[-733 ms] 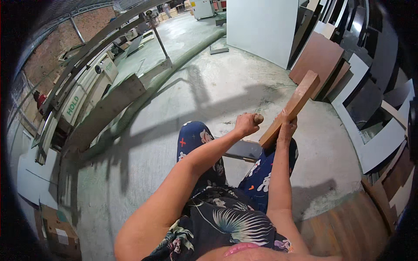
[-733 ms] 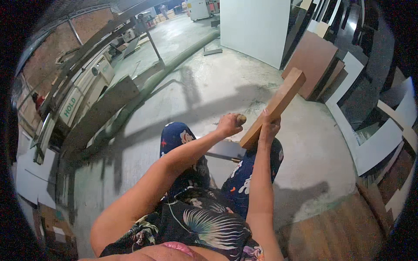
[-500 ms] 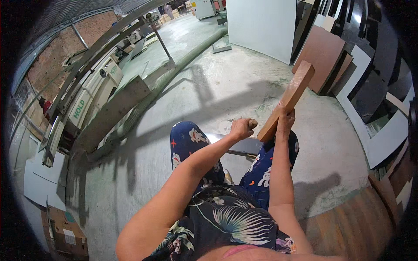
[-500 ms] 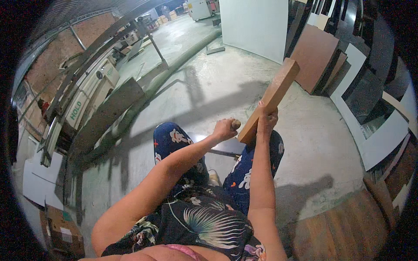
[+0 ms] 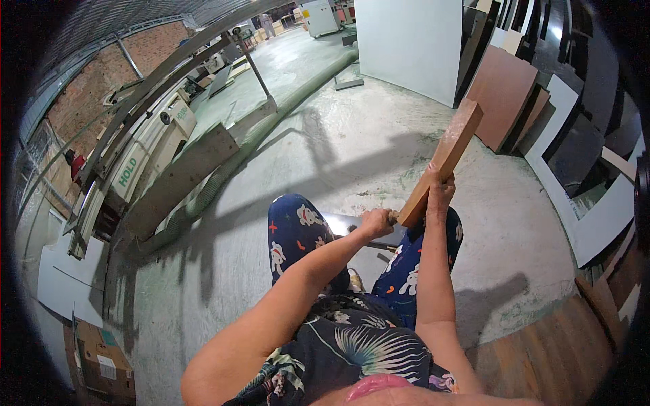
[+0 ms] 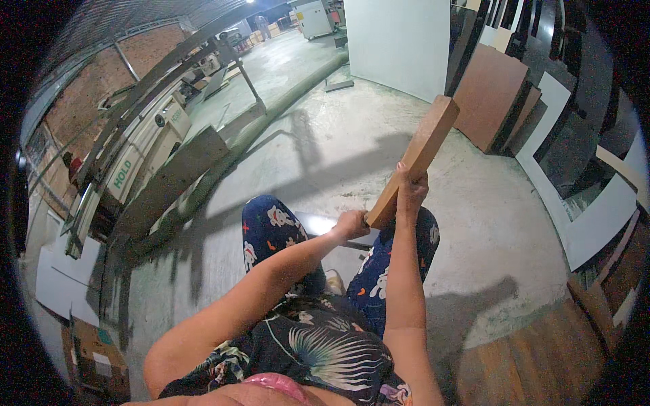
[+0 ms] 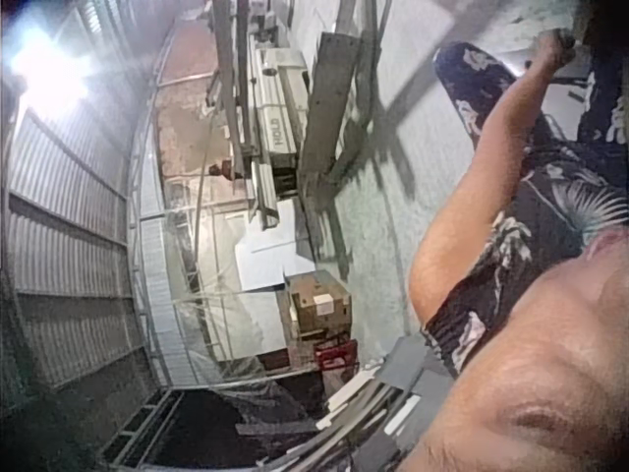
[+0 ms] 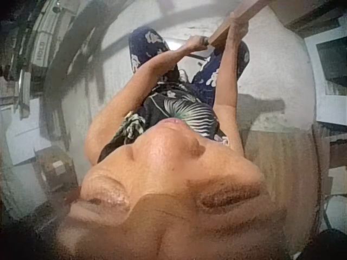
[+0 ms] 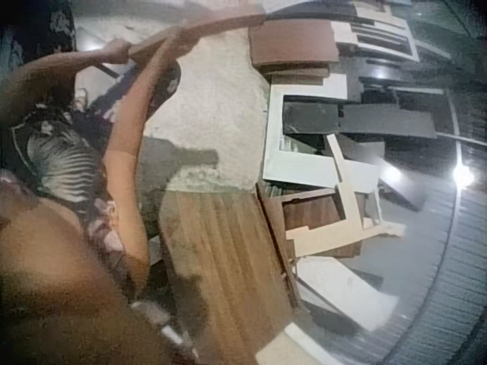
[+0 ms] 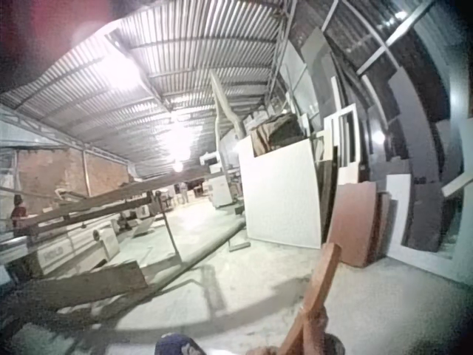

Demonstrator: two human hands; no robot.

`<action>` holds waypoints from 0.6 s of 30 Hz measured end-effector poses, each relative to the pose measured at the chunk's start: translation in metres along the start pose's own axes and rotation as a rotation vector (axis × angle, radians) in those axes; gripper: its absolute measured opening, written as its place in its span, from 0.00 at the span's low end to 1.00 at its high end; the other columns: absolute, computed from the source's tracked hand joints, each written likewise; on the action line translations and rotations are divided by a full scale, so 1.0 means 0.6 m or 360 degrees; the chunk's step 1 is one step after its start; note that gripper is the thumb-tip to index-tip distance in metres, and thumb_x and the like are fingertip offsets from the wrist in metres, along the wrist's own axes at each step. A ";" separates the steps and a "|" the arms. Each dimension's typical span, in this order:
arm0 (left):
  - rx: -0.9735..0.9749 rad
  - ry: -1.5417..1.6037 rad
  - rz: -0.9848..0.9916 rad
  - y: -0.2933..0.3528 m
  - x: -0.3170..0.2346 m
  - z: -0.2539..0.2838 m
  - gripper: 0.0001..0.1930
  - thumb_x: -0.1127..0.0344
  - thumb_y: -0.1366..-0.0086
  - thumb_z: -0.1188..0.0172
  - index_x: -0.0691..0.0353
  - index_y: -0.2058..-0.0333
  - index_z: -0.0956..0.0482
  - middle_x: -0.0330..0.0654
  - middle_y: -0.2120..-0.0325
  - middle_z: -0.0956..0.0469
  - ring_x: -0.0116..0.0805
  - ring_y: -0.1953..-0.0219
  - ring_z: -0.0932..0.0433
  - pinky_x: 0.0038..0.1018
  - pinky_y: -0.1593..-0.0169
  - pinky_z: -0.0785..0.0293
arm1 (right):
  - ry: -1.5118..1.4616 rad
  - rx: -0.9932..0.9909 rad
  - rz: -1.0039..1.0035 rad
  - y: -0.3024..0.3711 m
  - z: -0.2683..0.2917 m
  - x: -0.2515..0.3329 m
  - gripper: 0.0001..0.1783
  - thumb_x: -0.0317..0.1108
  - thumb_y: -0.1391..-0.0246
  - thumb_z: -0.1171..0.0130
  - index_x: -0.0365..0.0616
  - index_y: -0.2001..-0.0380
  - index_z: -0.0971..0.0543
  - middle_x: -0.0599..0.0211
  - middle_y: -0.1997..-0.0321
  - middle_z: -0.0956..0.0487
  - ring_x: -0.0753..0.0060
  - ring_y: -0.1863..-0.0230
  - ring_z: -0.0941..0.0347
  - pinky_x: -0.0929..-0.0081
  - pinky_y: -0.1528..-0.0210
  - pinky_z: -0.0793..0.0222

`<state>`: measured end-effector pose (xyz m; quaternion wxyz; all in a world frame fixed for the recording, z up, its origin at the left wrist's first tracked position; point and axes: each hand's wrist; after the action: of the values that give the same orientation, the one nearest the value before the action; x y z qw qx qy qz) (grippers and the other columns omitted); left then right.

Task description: Using a hand scraper or chisel to clean and prepare a wooden board.

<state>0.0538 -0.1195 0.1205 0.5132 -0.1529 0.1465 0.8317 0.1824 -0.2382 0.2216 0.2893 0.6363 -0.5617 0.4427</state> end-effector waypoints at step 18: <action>0.0124 -0.0132 -0.0078 -0.004 0.027 -0.030 0.21 0.55 0.56 0.35 0.51 0.60 0.21 0.48 0.73 0.19 0.49 0.67 0.20 0.41 0.61 0.25 | -0.0030 0.0021 -0.0103 -0.010 0.009 -0.021 0.31 0.43 0.53 0.33 0.36 0.50 0.28 0.59 0.55 0.26 0.66 0.54 0.30 0.67 0.49 0.35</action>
<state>0.0509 -0.1126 0.0974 0.5446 -0.1016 0.1536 0.8182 0.1900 -0.2360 0.2088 0.2940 0.6602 -0.5405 0.4307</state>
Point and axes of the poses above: each hand's wrist, its own y-axis away from the middle knuckle, its own z-axis out of the back of the hand, x = y × z
